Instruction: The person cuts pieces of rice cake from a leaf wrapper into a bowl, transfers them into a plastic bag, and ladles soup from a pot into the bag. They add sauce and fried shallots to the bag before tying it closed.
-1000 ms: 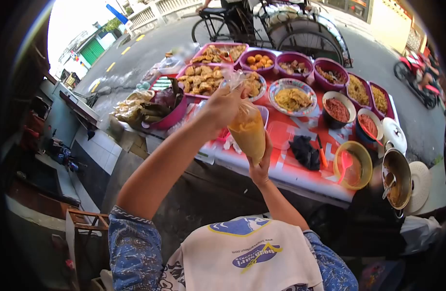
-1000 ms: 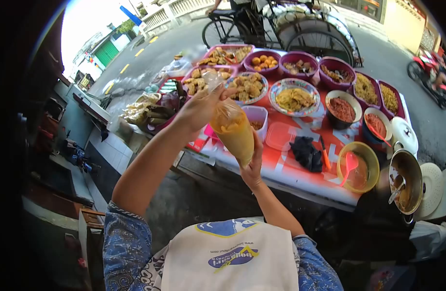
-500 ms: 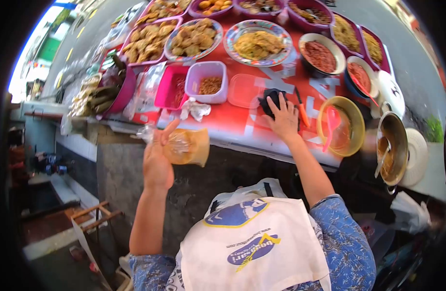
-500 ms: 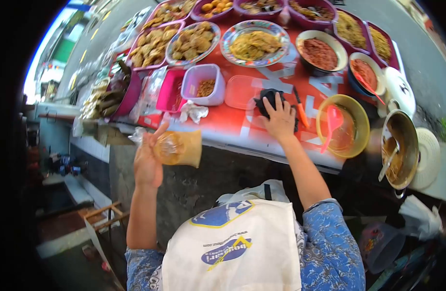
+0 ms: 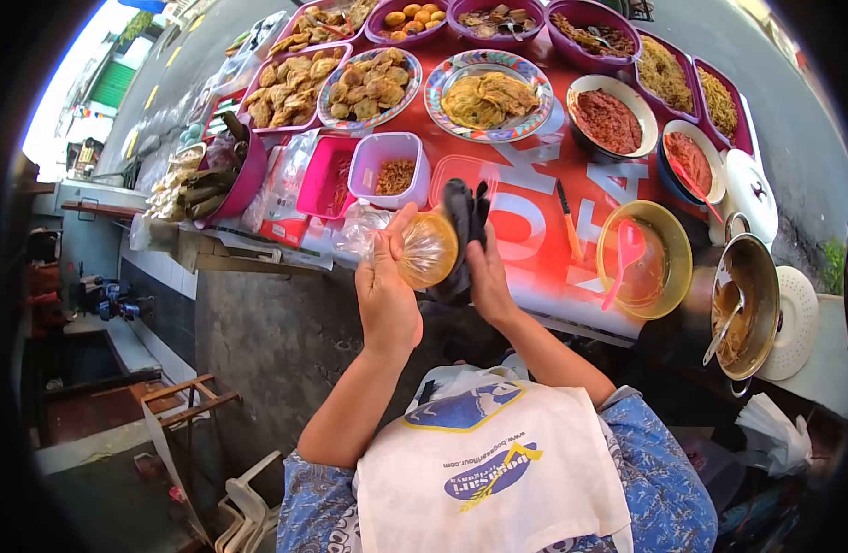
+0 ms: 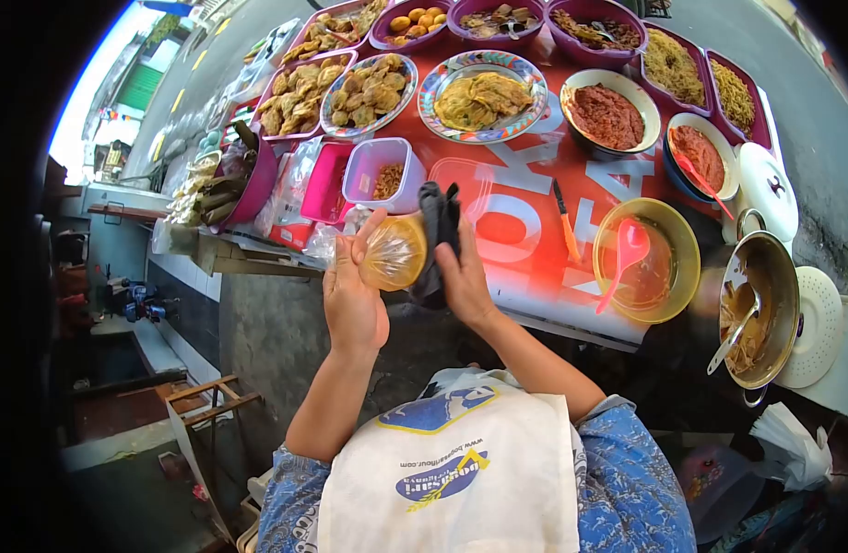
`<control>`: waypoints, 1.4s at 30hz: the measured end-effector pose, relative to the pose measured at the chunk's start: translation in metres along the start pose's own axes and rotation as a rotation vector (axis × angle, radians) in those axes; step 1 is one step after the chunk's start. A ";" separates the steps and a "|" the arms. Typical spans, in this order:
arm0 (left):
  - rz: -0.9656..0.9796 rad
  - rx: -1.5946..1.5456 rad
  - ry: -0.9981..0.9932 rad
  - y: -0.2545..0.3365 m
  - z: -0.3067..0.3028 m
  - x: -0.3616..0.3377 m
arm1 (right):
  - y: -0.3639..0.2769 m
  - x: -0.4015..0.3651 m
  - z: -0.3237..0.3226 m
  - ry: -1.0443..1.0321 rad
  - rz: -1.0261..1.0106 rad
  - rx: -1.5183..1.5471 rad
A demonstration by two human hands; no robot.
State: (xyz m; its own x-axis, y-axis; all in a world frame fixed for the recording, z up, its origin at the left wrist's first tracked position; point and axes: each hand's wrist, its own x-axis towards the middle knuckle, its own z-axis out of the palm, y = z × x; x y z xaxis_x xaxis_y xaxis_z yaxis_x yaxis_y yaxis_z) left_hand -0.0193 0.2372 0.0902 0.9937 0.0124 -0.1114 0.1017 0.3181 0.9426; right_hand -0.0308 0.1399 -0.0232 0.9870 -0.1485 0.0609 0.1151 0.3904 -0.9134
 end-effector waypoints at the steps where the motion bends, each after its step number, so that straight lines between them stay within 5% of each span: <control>1: 0.072 -0.014 -0.053 -0.001 0.004 0.000 | 0.003 0.002 -0.001 0.009 -0.003 0.007; 4: 0.032 -0.014 -0.055 -0.001 0.013 0.004 | 0.004 0.007 -0.002 0.093 0.468 0.726; 5: 0.018 -0.006 -0.055 -0.002 0.013 0.006 | 0.008 0.005 -0.008 0.095 0.463 0.729; 7: -0.049 -0.029 -0.033 -0.004 0.013 0.008 | 0.007 0.000 -0.015 -0.236 0.617 0.944; 11: -0.114 -0.086 0.007 -0.012 -0.008 0.012 | 0.046 -0.021 -0.013 -0.010 0.893 0.847; 12: -0.112 -0.091 0.007 -0.009 -0.011 0.012 | 0.046 -0.023 -0.024 -0.361 0.847 1.166; 13: -0.131 -0.109 0.038 -0.006 -0.013 0.011 | 0.047 -0.024 -0.028 -0.366 0.847 1.158; 15: -0.135 -0.131 0.069 0.003 -0.017 0.009 | 0.040 -0.021 -0.030 -0.078 0.983 0.639; 17: -0.138 -0.285 0.025 0.016 -0.020 0.006 | 0.013 0.004 -0.055 -0.146 0.663 -0.054; 18: -0.097 -0.294 0.020 0.022 -0.018 0.005 | -0.017 0.017 -0.074 -0.217 0.610 -0.718; 19: -0.094 -0.303 0.046 0.028 -0.016 0.007 | -0.038 0.032 -0.089 -0.375 0.599 -0.857; 21: -0.090 -0.313 0.051 0.038 -0.014 0.005 | -0.051 0.023 -0.096 -0.037 -0.328 -1.373; 25: -0.189 -0.475 0.013 0.046 -0.018 0.002 | -0.032 0.002 -0.058 -0.279 -0.655 -0.921; 27: -0.237 -0.477 0.065 0.047 -0.008 -0.003 | 0.003 0.000 -0.040 -0.230 -0.592 -0.386; 29: -0.307 -0.509 0.106 0.042 -0.005 -0.010 | 0.010 -0.008 -0.035 -0.244 -0.147 0.007; 31: -0.291 -0.494 0.034 0.034 -0.009 -0.010 | 0.023 -0.015 -0.030 -0.206 -0.085 0.146; 33: -0.169 0.119 0.098 0.025 -0.007 -0.006 | 0.028 -0.012 -0.032 -0.180 -0.022 0.272; 35: -0.139 0.190 0.033 0.024 -0.005 -0.007 | 0.029 -0.007 -0.039 -0.266 0.703 0.647; 37: -0.143 -0.111 0.041 0.004 -0.016 -0.005 | 0.002 0.000 -0.048 -0.318 0.797 0.459; 39: -0.135 -0.195 0.109 -0.008 -0.017 -0.007 | -0.011 0.006 -0.062 -0.113 0.126 -0.780; 41: -0.136 -0.280 0.306 -0.020 -0.013 -0.008 | -0.019 0.004 -0.079 0.032 -0.362 -1.548; 42: -0.103 -0.318 0.356 -0.040 -0.019 -0.003 | -0.014 0.006 -0.086 0.012 -0.373 -1.551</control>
State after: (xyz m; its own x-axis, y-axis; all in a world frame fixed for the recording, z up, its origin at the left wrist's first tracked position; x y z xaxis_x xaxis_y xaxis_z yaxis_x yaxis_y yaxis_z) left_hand -0.0277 0.2424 0.0468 0.8957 0.2719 -0.3519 0.1237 0.6077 0.7844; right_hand -0.0365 0.0555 -0.0451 0.9292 -0.0296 0.3683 0.1116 -0.9277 -0.3562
